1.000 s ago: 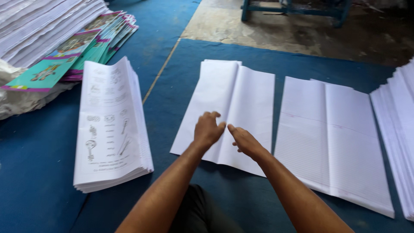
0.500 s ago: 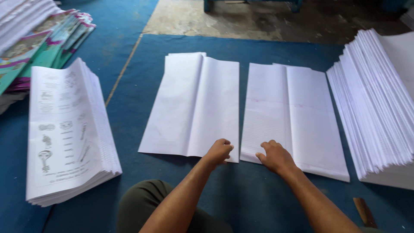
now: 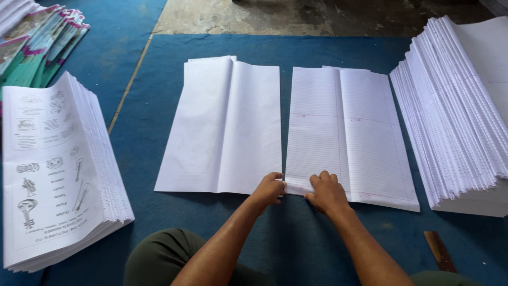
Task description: The person sits on a blue mat and repeatedly picks up folded paper sheets from a stack, unfolds them to check the printed side, and places them into a separate pile. The task involves handling printed and lined paper sheets by hand.
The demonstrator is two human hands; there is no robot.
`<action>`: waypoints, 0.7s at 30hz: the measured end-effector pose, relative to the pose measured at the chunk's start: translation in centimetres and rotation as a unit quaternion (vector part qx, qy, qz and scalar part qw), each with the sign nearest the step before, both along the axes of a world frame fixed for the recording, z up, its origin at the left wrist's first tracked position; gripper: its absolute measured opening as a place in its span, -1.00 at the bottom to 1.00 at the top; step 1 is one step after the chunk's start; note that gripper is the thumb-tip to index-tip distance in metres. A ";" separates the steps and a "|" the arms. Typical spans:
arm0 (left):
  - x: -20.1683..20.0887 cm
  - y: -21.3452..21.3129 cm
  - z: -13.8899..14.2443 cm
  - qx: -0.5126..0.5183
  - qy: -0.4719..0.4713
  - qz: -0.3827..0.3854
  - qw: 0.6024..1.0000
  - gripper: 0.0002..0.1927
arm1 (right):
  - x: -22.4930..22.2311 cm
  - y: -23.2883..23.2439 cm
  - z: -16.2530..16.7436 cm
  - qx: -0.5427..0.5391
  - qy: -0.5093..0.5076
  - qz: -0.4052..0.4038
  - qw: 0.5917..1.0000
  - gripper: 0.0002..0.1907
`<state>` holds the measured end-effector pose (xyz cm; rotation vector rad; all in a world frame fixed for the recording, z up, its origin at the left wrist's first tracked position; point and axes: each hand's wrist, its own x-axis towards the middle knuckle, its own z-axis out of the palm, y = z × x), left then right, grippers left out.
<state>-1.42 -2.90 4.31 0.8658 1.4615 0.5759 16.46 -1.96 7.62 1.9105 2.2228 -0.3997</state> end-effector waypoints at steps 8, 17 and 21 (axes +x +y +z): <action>0.1 0.3 0.6 -0.012 -0.004 0.017 1.000 -0.45 | 0.0 0.3 -0.4 -0.005 -0.001 -0.006 1.000 -0.39; -0.3 0.4 0.9 -0.005 -0.075 0.056 0.996 -0.47 | -0.4 0.2 0.2 -0.004 0.001 -0.011 1.000 -0.37; -0.4 0.4 0.6 -0.002 -0.112 0.065 0.992 -0.47 | -0.3 0.2 0.2 -0.006 0.022 -0.018 1.000 -0.42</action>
